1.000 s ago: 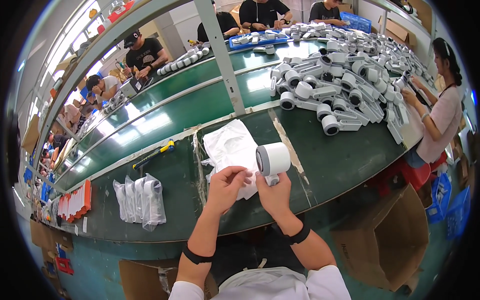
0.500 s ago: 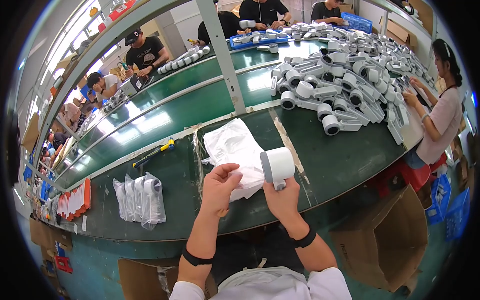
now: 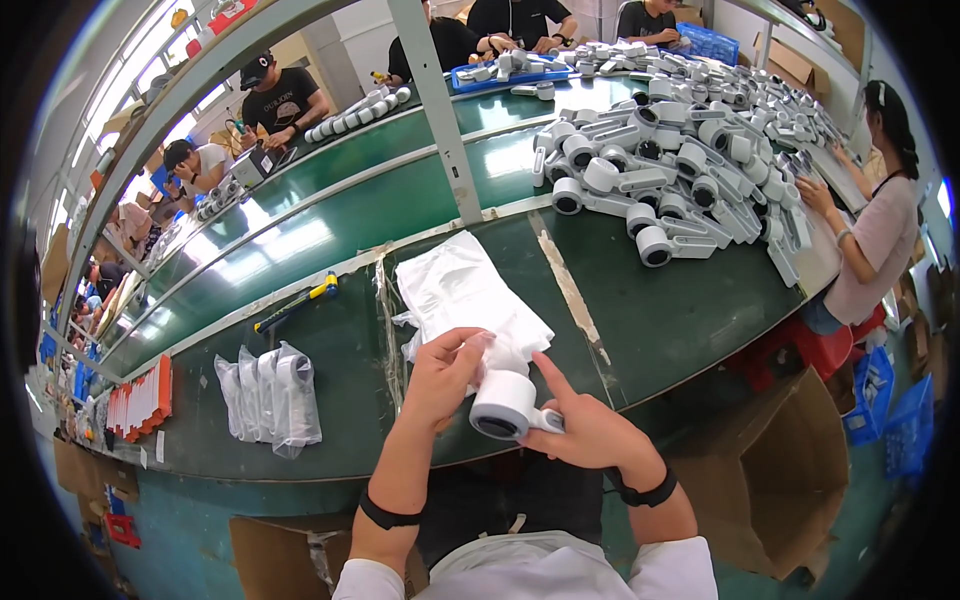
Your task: The person packages handheld fans by placing each one into a plastic bag and setting them on the table. After bagging several fans, the person gathers them and places them into a cardboard box on the floor.
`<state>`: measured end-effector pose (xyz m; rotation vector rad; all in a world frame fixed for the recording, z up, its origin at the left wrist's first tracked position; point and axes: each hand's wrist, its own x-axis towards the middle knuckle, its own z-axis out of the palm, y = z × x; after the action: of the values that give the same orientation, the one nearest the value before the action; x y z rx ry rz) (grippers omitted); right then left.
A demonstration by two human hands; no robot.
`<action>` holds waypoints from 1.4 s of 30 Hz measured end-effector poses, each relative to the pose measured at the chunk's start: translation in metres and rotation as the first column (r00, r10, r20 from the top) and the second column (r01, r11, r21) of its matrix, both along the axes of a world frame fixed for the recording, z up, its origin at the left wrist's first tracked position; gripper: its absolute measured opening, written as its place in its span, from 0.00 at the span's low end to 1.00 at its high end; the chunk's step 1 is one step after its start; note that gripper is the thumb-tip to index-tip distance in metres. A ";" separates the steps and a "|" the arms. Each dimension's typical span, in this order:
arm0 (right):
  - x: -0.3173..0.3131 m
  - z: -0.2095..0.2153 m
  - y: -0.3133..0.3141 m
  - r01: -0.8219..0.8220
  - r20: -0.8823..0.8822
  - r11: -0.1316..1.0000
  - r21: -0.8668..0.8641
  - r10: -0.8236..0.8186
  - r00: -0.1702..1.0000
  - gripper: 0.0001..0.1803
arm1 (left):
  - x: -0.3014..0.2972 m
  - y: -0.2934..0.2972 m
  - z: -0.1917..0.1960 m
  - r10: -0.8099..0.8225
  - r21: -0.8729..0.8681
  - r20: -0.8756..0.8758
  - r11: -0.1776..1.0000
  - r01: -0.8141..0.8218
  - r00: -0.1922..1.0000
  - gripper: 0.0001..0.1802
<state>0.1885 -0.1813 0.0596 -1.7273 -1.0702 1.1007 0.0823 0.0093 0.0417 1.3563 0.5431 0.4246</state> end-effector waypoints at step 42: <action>0.007 0.004 0.003 -0.061 -0.226 0.996 0.071 0.076 0.971 0.54 | -0.017 0.012 0.019 0.027 0.126 0.168 0.991 -0.048 0.985 0.13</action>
<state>0.1957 -0.1780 0.0632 -1.4821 -1.0153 1.2613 0.0657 0.0210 0.0604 1.4214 0.4093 0.6066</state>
